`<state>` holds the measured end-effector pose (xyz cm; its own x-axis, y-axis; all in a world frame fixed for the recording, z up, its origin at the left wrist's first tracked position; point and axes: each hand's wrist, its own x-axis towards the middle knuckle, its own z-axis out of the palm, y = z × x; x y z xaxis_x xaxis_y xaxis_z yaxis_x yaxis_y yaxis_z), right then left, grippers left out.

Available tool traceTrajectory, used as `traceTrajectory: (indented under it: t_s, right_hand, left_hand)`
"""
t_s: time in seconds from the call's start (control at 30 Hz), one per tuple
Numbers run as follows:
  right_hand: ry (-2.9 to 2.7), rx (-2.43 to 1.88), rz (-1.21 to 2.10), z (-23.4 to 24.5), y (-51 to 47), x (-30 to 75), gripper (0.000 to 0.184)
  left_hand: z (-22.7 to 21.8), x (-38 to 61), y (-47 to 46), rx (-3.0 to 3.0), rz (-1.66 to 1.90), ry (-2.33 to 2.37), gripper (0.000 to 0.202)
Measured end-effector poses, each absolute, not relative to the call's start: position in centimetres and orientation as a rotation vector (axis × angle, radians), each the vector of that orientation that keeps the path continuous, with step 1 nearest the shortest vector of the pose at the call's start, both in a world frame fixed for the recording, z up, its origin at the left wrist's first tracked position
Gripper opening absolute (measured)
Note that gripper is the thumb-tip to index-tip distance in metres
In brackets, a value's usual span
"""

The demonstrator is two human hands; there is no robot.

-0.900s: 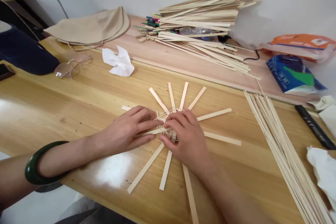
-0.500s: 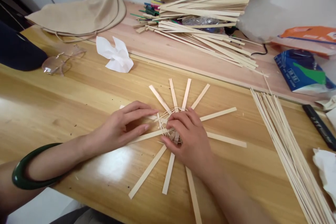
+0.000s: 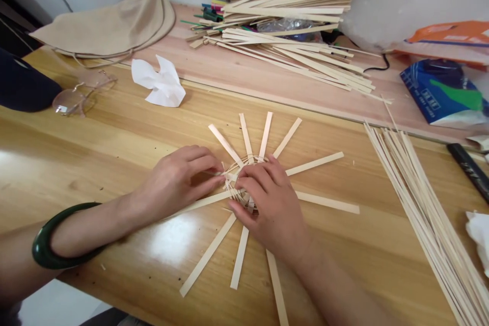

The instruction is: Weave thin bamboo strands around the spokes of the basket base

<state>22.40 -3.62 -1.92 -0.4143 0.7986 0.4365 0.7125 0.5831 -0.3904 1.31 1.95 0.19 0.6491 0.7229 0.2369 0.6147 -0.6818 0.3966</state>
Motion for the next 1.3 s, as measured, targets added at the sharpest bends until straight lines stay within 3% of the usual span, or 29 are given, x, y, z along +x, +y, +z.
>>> traceTrajectory:
  t_s: [0.2, 0.4, 0.73, 1.3]
  right_hand:
    - [-2.221, -1.186, 0.146, -2.05, -3.71, 22.30, 0.021]
    - [-2.290, -1.209, 0.025, -2.09, -3.89, 22.25, 0.048]
    - [-2.328, -1.142, 0.031, -2.31, -3.80, 22.40, 0.035]
    - [-2.299, -1.143, 0.059, -2.08, -3.83, 22.27, 0.034]
  left_hand:
    - [-0.15, 1.43, 1.65, 2.823, 0.566, 0.910, 0.025]
    - [-0.05, 1.32, 1.65, 2.887, 0.559, 0.778, 0.023]
    - [-0.18, 0.65, 2.29, 2.430, 0.722, 0.905, 0.022]
    - [-0.72, 1.50, 1.99, 2.624, 0.604, 0.752, 0.023]
